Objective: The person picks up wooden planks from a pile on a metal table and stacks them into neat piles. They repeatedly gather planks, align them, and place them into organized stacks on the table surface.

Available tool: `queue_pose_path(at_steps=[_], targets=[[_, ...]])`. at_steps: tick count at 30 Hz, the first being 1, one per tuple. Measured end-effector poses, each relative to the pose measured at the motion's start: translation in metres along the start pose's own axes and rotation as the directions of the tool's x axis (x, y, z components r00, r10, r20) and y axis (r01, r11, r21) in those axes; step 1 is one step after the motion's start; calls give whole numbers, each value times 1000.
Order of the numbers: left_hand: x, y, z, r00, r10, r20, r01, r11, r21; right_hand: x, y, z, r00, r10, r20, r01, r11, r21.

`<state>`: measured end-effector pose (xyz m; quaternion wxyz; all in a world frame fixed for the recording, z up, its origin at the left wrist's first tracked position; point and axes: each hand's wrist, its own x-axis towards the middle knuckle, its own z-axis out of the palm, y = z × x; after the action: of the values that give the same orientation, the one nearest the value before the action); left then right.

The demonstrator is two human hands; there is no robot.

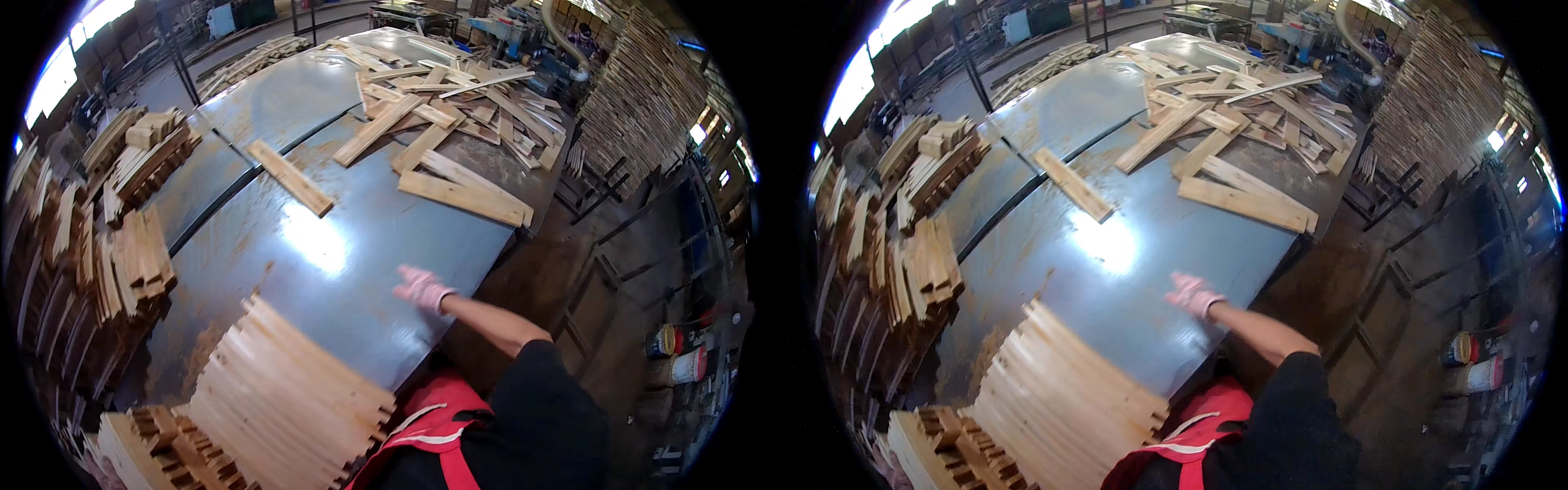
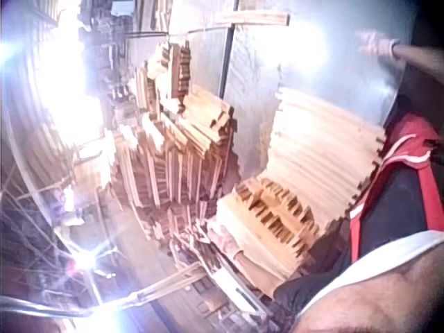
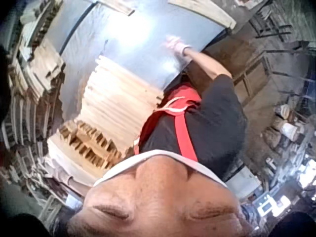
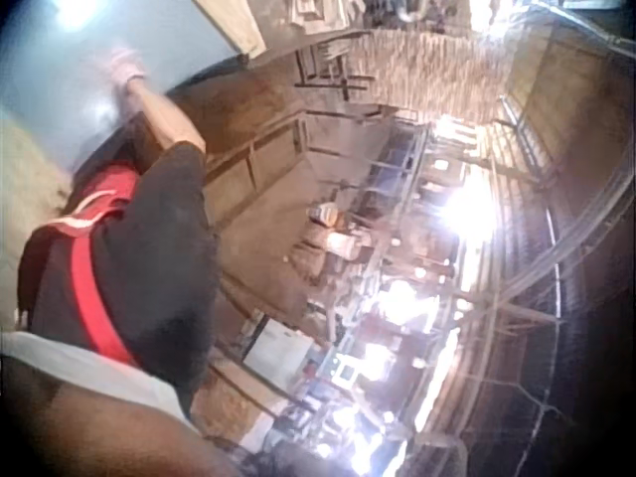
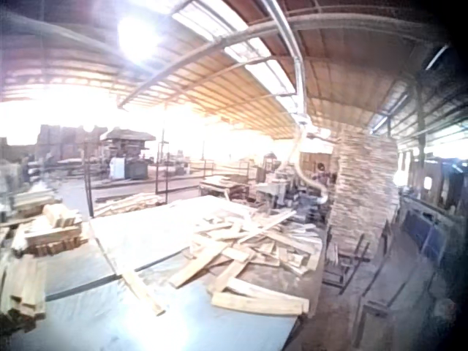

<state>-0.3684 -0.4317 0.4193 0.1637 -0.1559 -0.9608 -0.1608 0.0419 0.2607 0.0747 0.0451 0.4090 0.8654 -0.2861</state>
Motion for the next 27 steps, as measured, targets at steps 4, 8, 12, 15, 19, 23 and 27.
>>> queue_pose_path(at_steps=[4,8,12,15,19,23,27], targets=[[-38,211,107,932,182,315,-86,952,-294,79,230,-116,881,371,-294,-463,803,-374],[-94,357,235,772,168,613,151,889,-433,102,310,-170,858,389,-335,-507,748,-429],[-181,541,354,505,308,806,212,861,-462,83,336,-182,942,229,-244,-308,878,-366],[-245,659,414,161,398,903,629,664,-405,72,290,-162,952,251,174,-268,960,83],[-324,708,523,-152,585,797,984,162,68,24,244,-86,986,-46,160,-71,754,653],[-317,734,529,-56,477,877,995,99,10,73,304,-133,982,-28,-189,43,996,73],[-297,747,493,165,459,873,977,47,-210,114,379,-218,891,413,-188,-453,803,-386]])
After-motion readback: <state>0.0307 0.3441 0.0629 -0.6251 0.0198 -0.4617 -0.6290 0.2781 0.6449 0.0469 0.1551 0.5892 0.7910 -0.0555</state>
